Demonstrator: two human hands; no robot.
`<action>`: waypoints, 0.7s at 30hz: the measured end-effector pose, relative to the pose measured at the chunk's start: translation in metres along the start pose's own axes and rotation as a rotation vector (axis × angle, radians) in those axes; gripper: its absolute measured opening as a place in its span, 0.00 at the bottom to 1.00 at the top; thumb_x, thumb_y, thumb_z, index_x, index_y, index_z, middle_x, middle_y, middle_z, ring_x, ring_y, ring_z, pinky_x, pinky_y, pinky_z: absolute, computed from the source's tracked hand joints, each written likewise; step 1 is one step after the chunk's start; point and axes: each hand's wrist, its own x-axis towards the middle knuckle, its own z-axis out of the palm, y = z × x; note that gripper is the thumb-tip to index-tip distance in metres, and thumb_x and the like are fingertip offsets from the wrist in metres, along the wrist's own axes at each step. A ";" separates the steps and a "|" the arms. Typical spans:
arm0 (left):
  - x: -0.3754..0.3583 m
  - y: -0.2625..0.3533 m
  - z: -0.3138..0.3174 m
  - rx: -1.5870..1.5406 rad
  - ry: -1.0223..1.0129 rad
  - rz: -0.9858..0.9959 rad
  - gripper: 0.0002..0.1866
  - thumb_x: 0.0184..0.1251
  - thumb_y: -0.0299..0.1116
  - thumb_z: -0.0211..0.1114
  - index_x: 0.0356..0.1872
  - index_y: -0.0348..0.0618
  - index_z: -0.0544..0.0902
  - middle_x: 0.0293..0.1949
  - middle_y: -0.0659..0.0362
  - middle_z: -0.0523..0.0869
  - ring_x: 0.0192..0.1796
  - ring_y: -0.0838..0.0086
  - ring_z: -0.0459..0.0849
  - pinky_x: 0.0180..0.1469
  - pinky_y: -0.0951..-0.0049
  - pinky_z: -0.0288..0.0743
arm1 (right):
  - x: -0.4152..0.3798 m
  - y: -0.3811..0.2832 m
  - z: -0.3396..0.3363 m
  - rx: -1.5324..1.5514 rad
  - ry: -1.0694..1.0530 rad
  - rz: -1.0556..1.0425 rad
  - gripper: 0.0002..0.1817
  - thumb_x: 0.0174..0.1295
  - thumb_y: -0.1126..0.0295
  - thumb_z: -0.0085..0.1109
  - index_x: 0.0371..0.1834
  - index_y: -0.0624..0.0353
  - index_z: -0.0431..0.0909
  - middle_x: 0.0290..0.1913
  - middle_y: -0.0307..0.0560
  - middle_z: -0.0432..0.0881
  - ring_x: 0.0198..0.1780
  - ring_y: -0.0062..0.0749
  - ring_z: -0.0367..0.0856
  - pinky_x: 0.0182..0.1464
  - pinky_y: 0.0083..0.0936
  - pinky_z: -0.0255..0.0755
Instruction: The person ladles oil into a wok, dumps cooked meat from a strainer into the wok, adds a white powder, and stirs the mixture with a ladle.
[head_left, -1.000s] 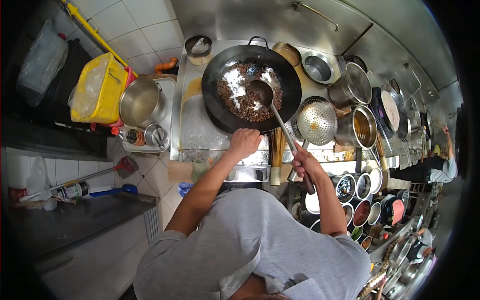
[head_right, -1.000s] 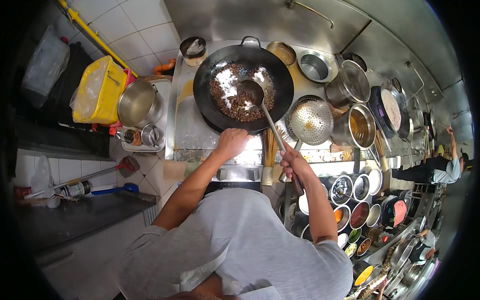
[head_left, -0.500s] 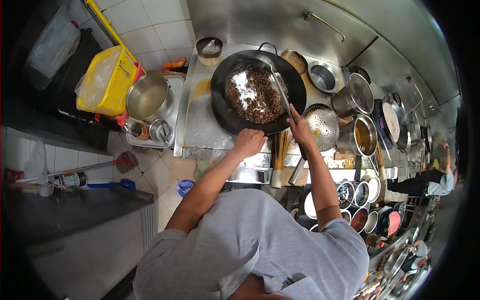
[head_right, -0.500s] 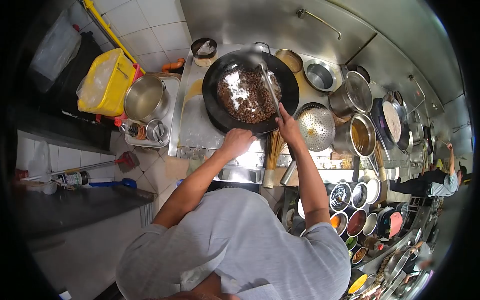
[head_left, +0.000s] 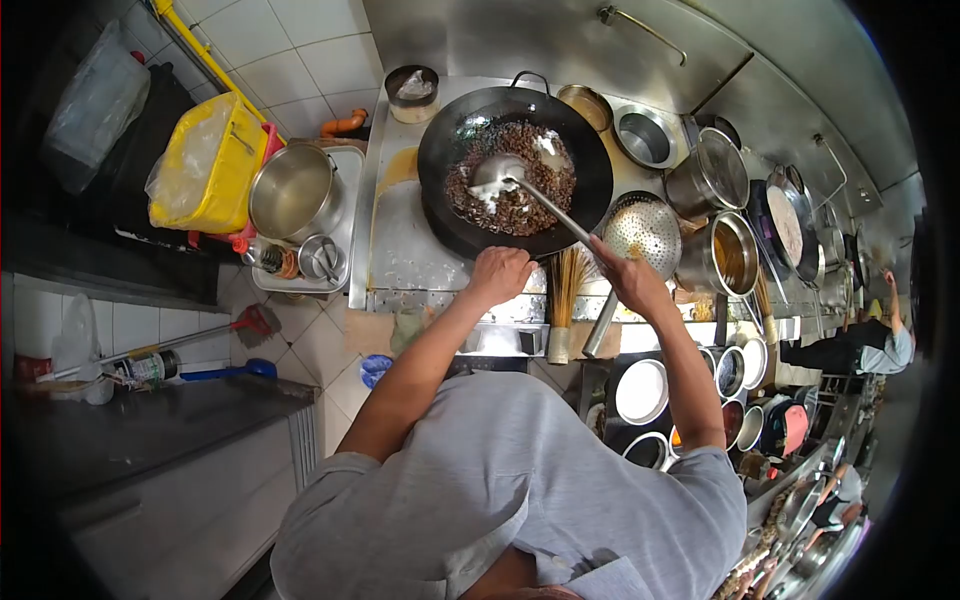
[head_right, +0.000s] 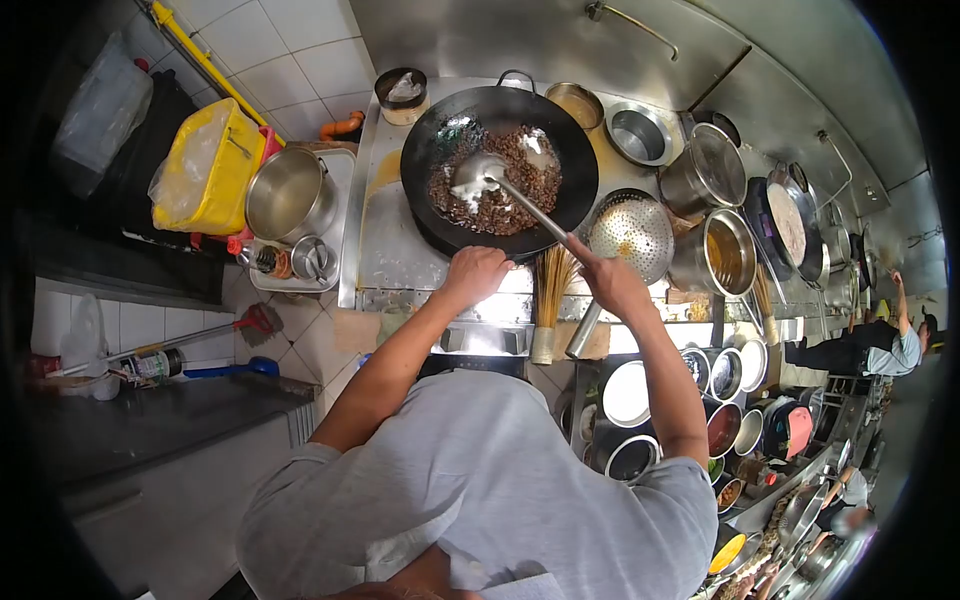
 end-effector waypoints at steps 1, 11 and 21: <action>0.000 0.000 -0.001 0.000 -0.001 -0.002 0.16 0.72 0.39 0.64 0.27 0.39 0.82 0.31 0.47 0.87 0.39 0.49 0.88 0.47 0.48 0.80 | -0.016 -0.008 -0.012 -0.075 -0.047 0.049 0.39 0.74 0.64 0.59 0.85 0.26 0.56 0.30 0.65 0.86 0.34 0.64 0.87 0.39 0.55 0.79; 0.001 0.001 0.001 0.014 -0.005 0.018 0.16 0.72 0.40 0.64 0.26 0.39 0.82 0.30 0.46 0.87 0.37 0.48 0.87 0.46 0.48 0.79 | -0.090 -0.038 0.023 0.821 -0.009 0.204 0.34 0.79 0.65 0.55 0.86 0.37 0.57 0.31 0.45 0.83 0.20 0.36 0.78 0.25 0.34 0.75; 0.003 0.002 -0.003 0.053 -0.046 0.002 0.16 0.73 0.41 0.64 0.28 0.40 0.83 0.30 0.47 0.88 0.38 0.49 0.88 0.45 0.49 0.79 | 0.003 -0.019 0.058 1.460 -0.218 0.614 0.33 0.82 0.61 0.52 0.87 0.33 0.55 0.25 0.30 0.69 0.16 0.14 0.61 0.17 0.18 0.62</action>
